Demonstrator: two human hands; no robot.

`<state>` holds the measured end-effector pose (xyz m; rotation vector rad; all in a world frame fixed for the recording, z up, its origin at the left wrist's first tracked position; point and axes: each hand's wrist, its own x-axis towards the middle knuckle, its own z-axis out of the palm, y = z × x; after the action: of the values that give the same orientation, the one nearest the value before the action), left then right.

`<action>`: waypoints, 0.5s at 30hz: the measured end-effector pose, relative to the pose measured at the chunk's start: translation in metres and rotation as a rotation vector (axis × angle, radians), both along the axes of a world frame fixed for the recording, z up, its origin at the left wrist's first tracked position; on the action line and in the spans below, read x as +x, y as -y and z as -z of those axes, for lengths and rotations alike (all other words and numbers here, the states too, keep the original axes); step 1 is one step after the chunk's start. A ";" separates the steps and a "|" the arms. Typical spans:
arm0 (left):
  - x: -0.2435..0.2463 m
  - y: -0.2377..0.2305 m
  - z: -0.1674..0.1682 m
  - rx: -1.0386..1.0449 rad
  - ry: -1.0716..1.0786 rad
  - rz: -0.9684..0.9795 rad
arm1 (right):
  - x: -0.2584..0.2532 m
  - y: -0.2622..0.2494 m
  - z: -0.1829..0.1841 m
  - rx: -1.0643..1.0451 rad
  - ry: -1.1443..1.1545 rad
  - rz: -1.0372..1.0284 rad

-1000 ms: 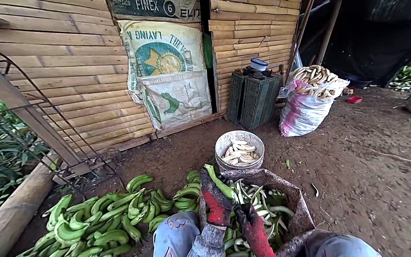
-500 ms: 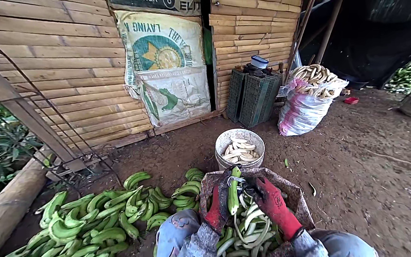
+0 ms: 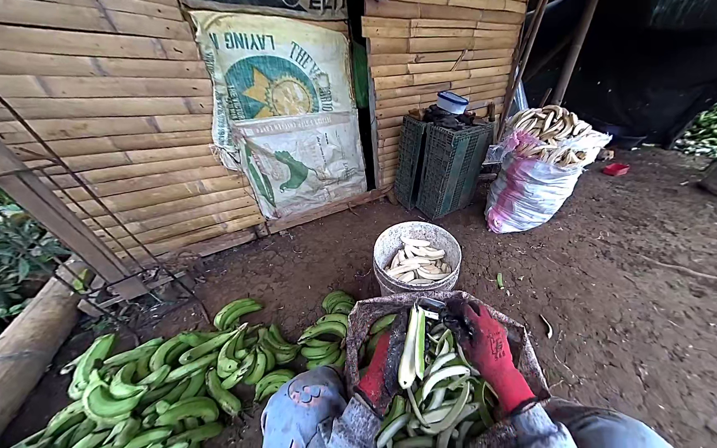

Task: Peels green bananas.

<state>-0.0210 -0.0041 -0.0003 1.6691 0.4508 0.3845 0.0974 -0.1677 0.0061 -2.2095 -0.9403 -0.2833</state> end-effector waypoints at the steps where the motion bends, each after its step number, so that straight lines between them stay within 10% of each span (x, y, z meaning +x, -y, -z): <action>1: 0.001 -0.001 0.010 0.057 -0.039 0.007 | 0.010 0.000 -0.005 0.012 -0.009 0.078; 8: 0.009 0.005 -0.022 -0.327 0.181 -0.302 | -0.035 0.013 0.003 0.230 -0.044 -0.174; 15: 0.009 0.001 -0.011 -0.285 0.217 -0.097 | -0.039 -0.006 0.021 0.016 0.073 -0.099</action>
<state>-0.0115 -0.0050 0.0106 1.3164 0.4048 0.5413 0.0581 -0.1615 -0.0148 -2.1425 -1.0802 -0.3257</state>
